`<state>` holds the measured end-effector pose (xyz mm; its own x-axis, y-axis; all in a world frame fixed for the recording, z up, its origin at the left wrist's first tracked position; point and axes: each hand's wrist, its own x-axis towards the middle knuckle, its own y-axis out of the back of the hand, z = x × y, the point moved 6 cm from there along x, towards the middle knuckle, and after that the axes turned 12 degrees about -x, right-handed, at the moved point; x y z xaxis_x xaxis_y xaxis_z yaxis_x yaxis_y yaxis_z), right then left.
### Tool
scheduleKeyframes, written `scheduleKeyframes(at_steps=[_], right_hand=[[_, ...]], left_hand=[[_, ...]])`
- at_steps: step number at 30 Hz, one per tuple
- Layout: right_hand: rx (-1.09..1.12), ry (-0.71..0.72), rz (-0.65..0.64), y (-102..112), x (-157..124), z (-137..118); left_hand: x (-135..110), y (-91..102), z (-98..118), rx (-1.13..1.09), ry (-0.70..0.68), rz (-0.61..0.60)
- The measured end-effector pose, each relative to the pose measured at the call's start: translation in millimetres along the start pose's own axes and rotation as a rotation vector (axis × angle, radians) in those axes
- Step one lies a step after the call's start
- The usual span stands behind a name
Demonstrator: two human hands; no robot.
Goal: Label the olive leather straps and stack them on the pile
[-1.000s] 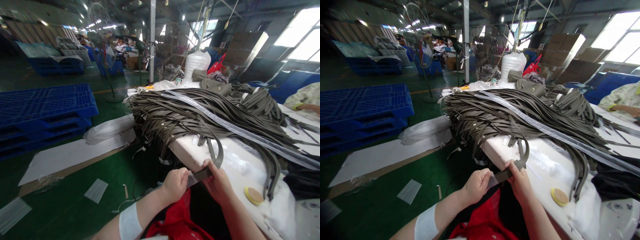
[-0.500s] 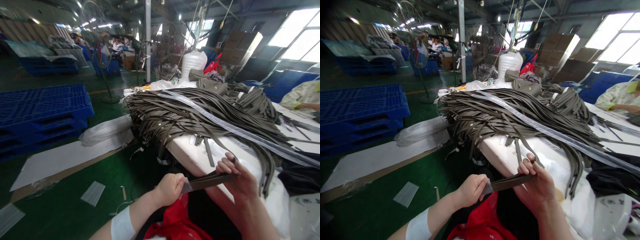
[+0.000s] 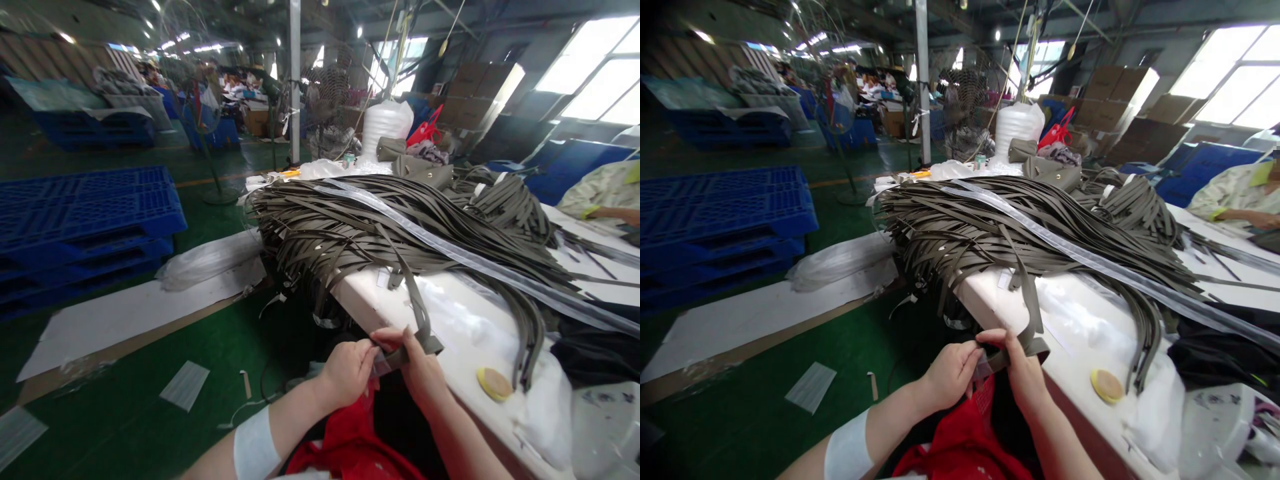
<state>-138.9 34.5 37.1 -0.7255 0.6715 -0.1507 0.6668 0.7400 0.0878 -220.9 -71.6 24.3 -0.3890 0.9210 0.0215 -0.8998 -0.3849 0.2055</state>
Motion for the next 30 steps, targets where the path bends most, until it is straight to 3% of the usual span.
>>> scheduleKeyframes(at_steps=[4, 7, 10, 13, 15, 18, 22, 25, 30], right_hand=[[-0.143, 0.089, -0.118, -19, -8, 1], [-0.137, 0.067, -0.139, -20, -9, 3], [-0.085, 0.035, -0.153, -21, -10, 5], [0.119, -0.024, -0.184, -21, -10, 0], [0.346, -0.022, -0.174, -13, -9, -13], [0.610, 0.064, -0.057, 22, -5, -43], [0.654, 0.152, 0.114, 70, 1, -72], [0.562, 0.095, 0.089, 73, 7, -73], [0.452, 0.064, 0.068, 60, 15, -60]], left_hand=[[1, -1.3, 0, -0.085, -0.016, 0.069], [-1, -6.0, -3, -0.317, 0.037, -0.005], [-3, -10.0, 3, -0.433, 0.031, -0.110], [-5, -7.2, 10, -0.373, 0.006, -0.118], [-6, -2.4, 12, -0.317, -0.008, -0.094], [-11, 5.0, 8, -0.221, -0.014, -0.101], [-21, 9.8, -13, -0.199, 0.097, -0.158], [-26, 5.6, -22, -0.280, 0.181, -0.204], [-20, -0.1, -20, -0.327, 0.141, -0.174]])
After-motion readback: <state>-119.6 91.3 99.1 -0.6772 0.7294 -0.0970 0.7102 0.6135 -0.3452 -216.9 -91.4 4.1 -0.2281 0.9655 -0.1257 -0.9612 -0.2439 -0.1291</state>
